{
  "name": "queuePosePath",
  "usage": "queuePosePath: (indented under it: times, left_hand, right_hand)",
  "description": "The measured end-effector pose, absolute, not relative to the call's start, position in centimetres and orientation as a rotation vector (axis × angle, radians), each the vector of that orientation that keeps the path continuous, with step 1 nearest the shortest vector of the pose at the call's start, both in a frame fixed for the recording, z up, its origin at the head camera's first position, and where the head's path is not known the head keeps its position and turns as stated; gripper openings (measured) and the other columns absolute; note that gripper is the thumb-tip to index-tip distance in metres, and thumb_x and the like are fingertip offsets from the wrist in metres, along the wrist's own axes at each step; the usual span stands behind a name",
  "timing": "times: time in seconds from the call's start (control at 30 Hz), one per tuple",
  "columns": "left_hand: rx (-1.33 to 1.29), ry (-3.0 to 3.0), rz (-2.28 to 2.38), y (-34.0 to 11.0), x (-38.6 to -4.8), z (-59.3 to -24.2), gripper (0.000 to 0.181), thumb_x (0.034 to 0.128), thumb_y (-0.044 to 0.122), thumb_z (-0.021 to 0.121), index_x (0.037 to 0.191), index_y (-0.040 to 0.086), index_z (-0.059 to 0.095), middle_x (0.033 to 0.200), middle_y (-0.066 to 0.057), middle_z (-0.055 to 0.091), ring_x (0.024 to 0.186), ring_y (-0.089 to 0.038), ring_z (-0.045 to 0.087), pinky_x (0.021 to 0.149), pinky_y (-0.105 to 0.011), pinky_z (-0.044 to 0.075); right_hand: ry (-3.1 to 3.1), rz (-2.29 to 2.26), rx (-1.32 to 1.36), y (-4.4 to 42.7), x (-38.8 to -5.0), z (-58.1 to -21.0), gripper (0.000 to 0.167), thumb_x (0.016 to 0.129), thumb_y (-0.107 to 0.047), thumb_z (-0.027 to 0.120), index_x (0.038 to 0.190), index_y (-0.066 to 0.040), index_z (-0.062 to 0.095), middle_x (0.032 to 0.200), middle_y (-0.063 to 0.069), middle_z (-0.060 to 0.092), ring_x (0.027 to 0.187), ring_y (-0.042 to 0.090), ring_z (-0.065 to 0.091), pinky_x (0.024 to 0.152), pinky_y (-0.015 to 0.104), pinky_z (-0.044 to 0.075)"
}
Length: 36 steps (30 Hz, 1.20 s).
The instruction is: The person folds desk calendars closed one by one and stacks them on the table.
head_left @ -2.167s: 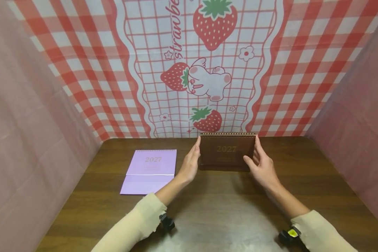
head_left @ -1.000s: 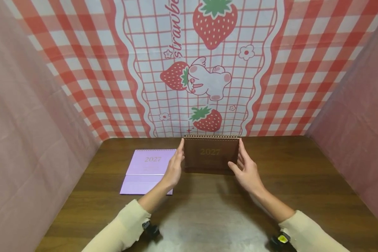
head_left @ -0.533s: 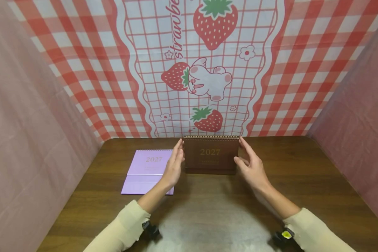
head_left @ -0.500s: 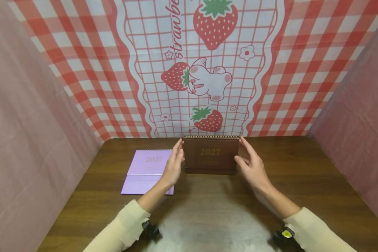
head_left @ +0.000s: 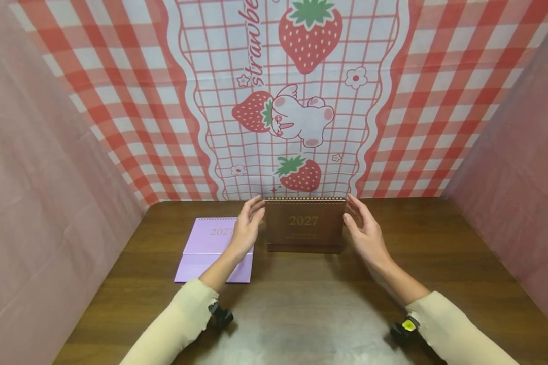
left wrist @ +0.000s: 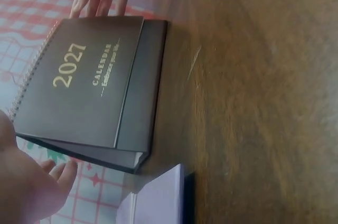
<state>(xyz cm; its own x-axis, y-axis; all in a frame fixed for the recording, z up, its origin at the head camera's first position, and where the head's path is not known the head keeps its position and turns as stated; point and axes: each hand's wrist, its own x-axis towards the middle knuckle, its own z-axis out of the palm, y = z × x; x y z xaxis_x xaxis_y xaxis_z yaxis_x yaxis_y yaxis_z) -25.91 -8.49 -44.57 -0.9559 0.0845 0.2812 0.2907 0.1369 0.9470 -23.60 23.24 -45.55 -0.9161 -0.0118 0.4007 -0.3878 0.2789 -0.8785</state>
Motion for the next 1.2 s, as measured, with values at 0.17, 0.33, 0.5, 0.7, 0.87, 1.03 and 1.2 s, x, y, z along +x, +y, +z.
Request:
queuePosePath:
  times: [0.17, 0.33, 0.5, 0.7, 0.87, 1.03, 1.2]
  left_hand:
    - [-0.328, -2.274, -1.925, -8.39, -26.36, -44.73, 0.046, 0.1188, 0.012, 0.05, 0.162, -0.005, 0.051, 0.165, -0.032, 0.057, 0.156, -0.05, 0.056, 0.125, -0.057, 0.055]
    - [-0.335, -2.312, -1.95, -8.47, -26.32, -44.73, 0.044, 0.1192, 0.013, 0.052, 0.159, -0.006, 0.053, 0.164, -0.034, 0.057, 0.154, -0.052, 0.057, 0.117, -0.056, 0.062]
    - [-0.362, -2.338, -1.956, -8.67, -26.14, -44.59, 0.047, 0.1197, 0.016, 0.052, 0.161, -0.005, 0.051, 0.166, -0.034, 0.055, 0.156, -0.052, 0.056, 0.111, -0.056, 0.065]
    - [-0.366, -2.327, -1.93, -8.7, -25.96, -44.98, 0.045, 0.1173, 0.009, 0.055, 0.159, -0.006, 0.053, 0.163, -0.036, 0.057, 0.154, -0.053, 0.057, 0.104, -0.052, 0.069]
    - [-0.343, -2.321, -1.923, -8.61, -25.83, -45.04, 0.044, 0.1155, 0.007, 0.058, 0.158, -0.005, 0.056, 0.159, -0.035, 0.061, 0.152, -0.051, 0.06, 0.1, -0.049, 0.071]
    - [-0.331, -2.312, -1.93, -8.58, -25.61, -45.02, 0.042, 0.1153, 0.008, 0.059, 0.155, -0.006, 0.057, 0.159, -0.035, 0.062, 0.152, -0.051, 0.06, 0.099, -0.048, 0.071]
    - [-0.326, -2.306, -1.94, -8.63, -25.53, -44.96, 0.041, 0.1148, 0.008, 0.061, 0.152, -0.007, 0.058, 0.157, -0.035, 0.063, 0.149, -0.052, 0.062, 0.097, -0.046, 0.072]
  right_hand:
    - [-2.286, 1.65, 0.364, 23.11, -23.74, -45.8, 0.054, 0.119, -0.014, 0.054, 0.172, -0.006, 0.043, 0.179, 0.023, 0.044, 0.169, 0.042, 0.039, 0.11, -0.003, 0.041]
    - [-2.299, 1.65, 0.362, 23.18, -23.65, -45.9, 0.054, 0.12, -0.014, 0.054, 0.171, -0.003, 0.043, 0.178, 0.026, 0.044, 0.169, 0.044, 0.038, 0.109, -0.003, 0.042]
    - [-2.298, 1.614, 0.369, 23.12, -23.48, -45.88, 0.053, 0.118, -0.009, 0.054, 0.169, 0.002, 0.044, 0.172, 0.033, 0.048, 0.163, 0.051, 0.045, 0.106, -0.003, 0.045]
    - [-2.276, 1.576, 0.378, 22.87, -23.44, -46.02, 0.052, 0.116, -0.002, 0.057, 0.166, 0.006, 0.046, 0.164, 0.037, 0.054, 0.154, 0.055, 0.053, 0.106, -0.003, 0.045]
    - [-2.242, 1.518, 0.376, 22.71, -23.55, -46.21, 0.05, 0.113, 0.002, 0.06, 0.161, 0.008, 0.052, 0.157, 0.038, 0.061, 0.145, 0.054, 0.059, 0.107, -0.002, 0.046]
    - [-2.22, 1.514, 0.369, 22.72, -23.63, -46.31, 0.047, 0.112, 0.003, 0.061, 0.158, 0.009, 0.055, 0.151, 0.039, 0.065, 0.136, 0.023, 0.068, 0.103, 0.0, 0.051]
    - [-2.203, 1.553, 0.377, 22.78, -23.66, -46.16, 0.047, 0.111, 0.006, 0.061, 0.158, 0.012, 0.054, 0.148, 0.042, 0.064, 0.122, -0.021, 0.056, 0.093, 0.001, 0.056]
